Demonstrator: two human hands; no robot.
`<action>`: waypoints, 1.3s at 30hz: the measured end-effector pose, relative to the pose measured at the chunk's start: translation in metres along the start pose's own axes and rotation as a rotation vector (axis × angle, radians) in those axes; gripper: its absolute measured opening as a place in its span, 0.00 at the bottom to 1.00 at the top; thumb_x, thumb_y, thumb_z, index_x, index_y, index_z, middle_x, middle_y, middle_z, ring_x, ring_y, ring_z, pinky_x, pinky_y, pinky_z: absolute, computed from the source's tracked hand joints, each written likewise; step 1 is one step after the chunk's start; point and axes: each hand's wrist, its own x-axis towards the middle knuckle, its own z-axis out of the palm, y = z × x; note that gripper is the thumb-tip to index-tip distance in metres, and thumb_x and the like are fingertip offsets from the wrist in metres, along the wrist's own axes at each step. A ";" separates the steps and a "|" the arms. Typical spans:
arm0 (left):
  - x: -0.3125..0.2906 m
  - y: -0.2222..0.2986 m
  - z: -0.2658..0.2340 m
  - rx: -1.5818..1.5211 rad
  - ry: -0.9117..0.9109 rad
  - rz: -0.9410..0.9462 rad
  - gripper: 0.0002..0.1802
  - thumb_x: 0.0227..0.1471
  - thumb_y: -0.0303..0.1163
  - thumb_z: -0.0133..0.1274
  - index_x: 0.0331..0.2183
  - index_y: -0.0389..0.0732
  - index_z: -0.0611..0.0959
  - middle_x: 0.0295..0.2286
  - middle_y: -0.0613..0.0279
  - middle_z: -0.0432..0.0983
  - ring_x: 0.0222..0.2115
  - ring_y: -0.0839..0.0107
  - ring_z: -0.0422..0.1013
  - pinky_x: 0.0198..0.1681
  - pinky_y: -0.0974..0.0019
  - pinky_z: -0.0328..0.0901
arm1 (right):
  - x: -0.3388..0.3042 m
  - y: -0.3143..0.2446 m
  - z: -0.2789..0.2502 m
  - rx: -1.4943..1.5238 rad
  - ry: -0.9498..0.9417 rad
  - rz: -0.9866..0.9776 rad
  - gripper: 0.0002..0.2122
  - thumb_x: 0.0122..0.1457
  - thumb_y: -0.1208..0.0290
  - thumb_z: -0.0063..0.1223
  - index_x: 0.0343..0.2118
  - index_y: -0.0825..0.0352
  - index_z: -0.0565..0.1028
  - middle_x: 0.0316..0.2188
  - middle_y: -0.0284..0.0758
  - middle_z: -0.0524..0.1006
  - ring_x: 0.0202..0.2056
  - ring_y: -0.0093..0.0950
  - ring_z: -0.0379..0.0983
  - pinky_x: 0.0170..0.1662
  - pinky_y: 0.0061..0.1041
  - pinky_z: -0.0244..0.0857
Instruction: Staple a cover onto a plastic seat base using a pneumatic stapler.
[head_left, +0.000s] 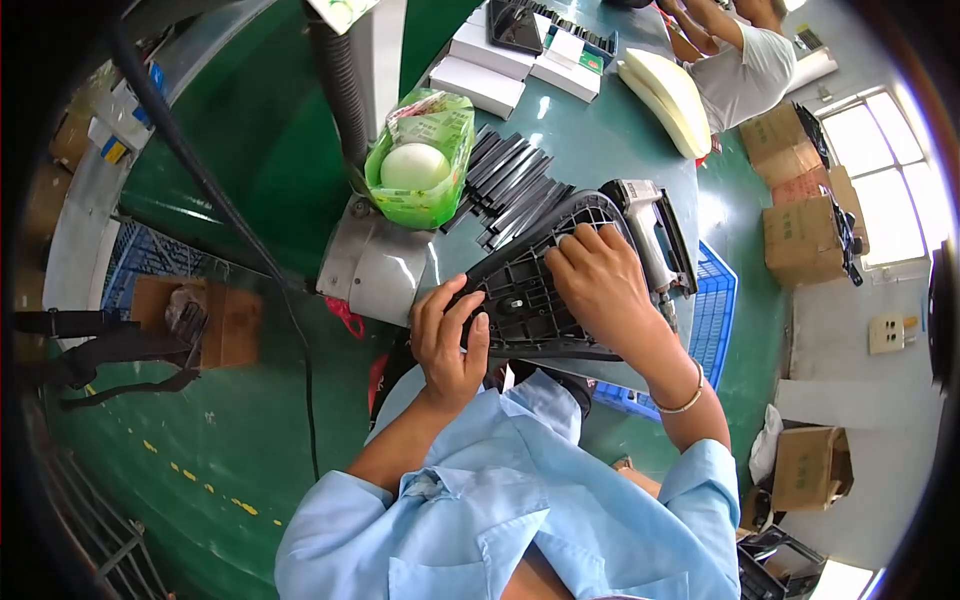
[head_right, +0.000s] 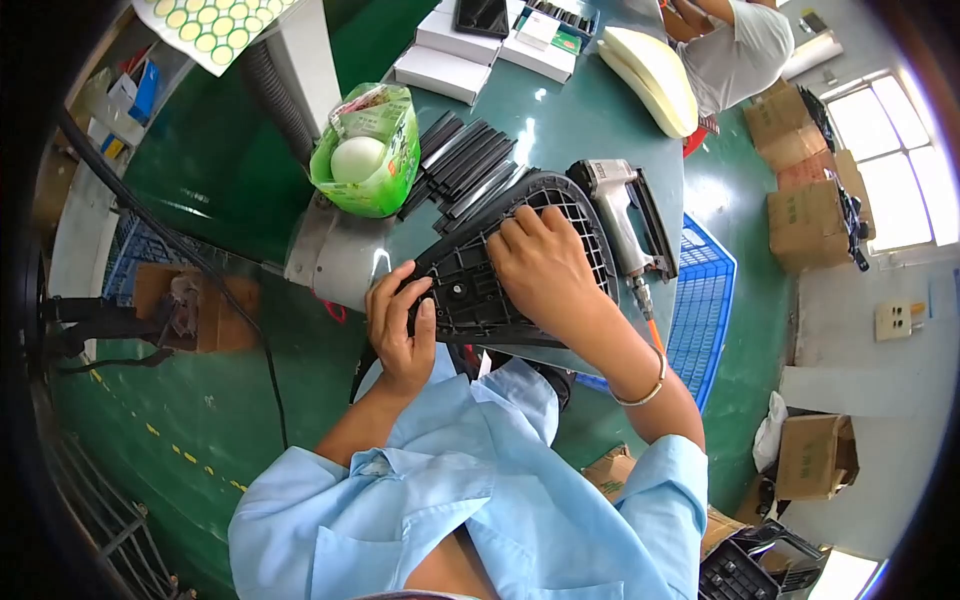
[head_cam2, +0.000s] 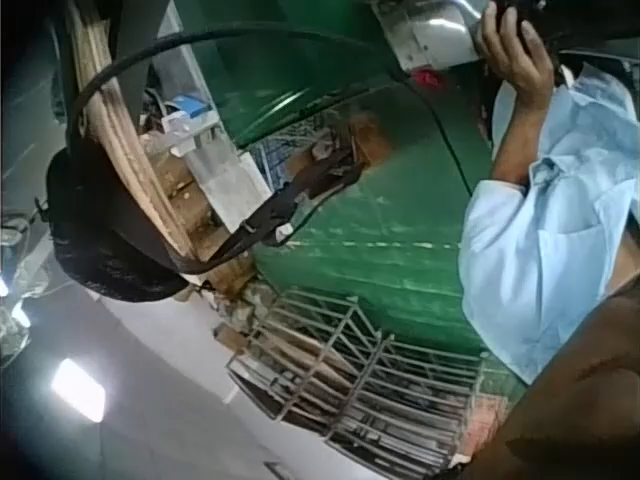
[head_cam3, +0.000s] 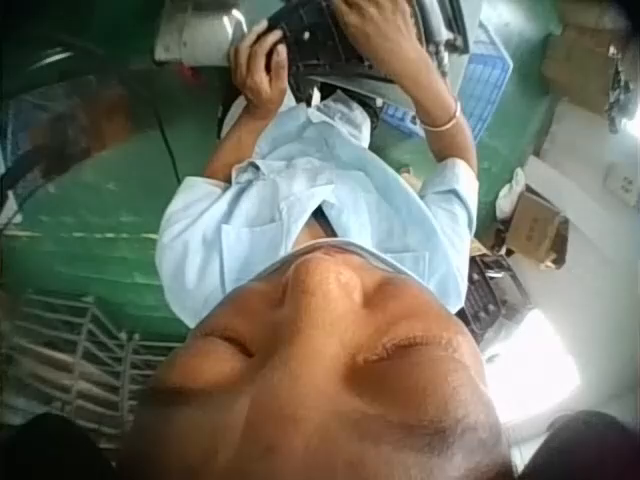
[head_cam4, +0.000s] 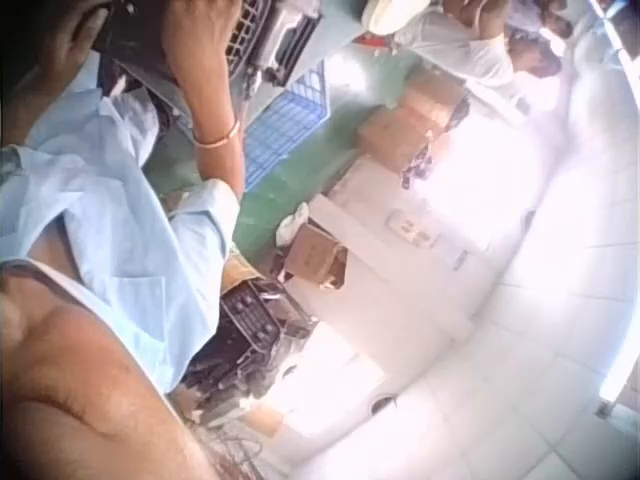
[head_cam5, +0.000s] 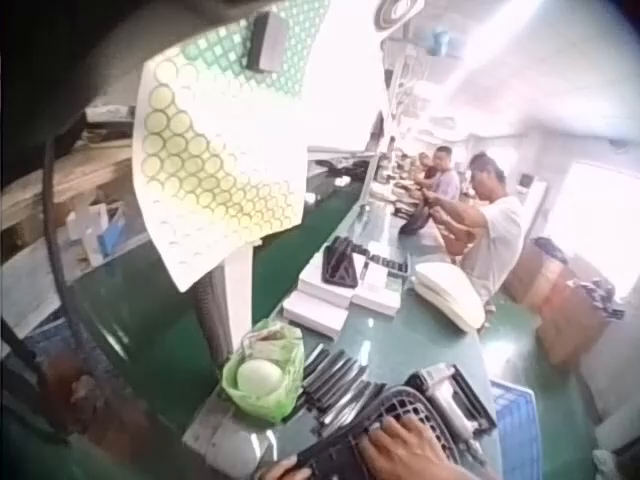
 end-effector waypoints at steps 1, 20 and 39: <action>0.001 -0.001 0.000 -0.008 -0.008 0.008 0.11 0.50 0.29 0.47 0.36 0.34 0.77 0.42 0.51 0.68 0.42 0.56 0.64 0.47 0.58 0.57 | 0.003 -0.001 -0.001 -0.002 -0.004 -0.009 0.04 0.41 0.73 0.51 0.21 0.64 0.69 0.19 0.30 0.66 0.29 0.27 0.64 0.33 0.25 0.56; 0.001 -0.010 -0.002 -0.052 -0.015 0.034 0.11 0.49 0.28 0.48 0.35 0.33 0.77 0.43 0.50 0.69 0.42 0.55 0.64 0.46 0.58 0.58 | -0.004 0.020 -0.010 0.301 -0.179 0.077 0.15 0.37 0.81 0.49 0.33 0.68 0.74 0.25 0.34 0.69 0.32 0.32 0.66 0.38 0.30 0.61; 0.005 0.007 -0.005 -0.081 -0.008 -0.127 0.13 0.52 0.28 0.46 0.40 0.34 0.74 0.41 0.50 0.71 0.44 0.57 0.66 0.49 0.61 0.58 | -0.035 0.037 0.006 0.561 0.350 0.189 0.14 0.39 0.84 0.47 0.31 0.66 0.76 0.28 0.36 0.73 0.33 0.35 0.69 0.38 0.30 0.64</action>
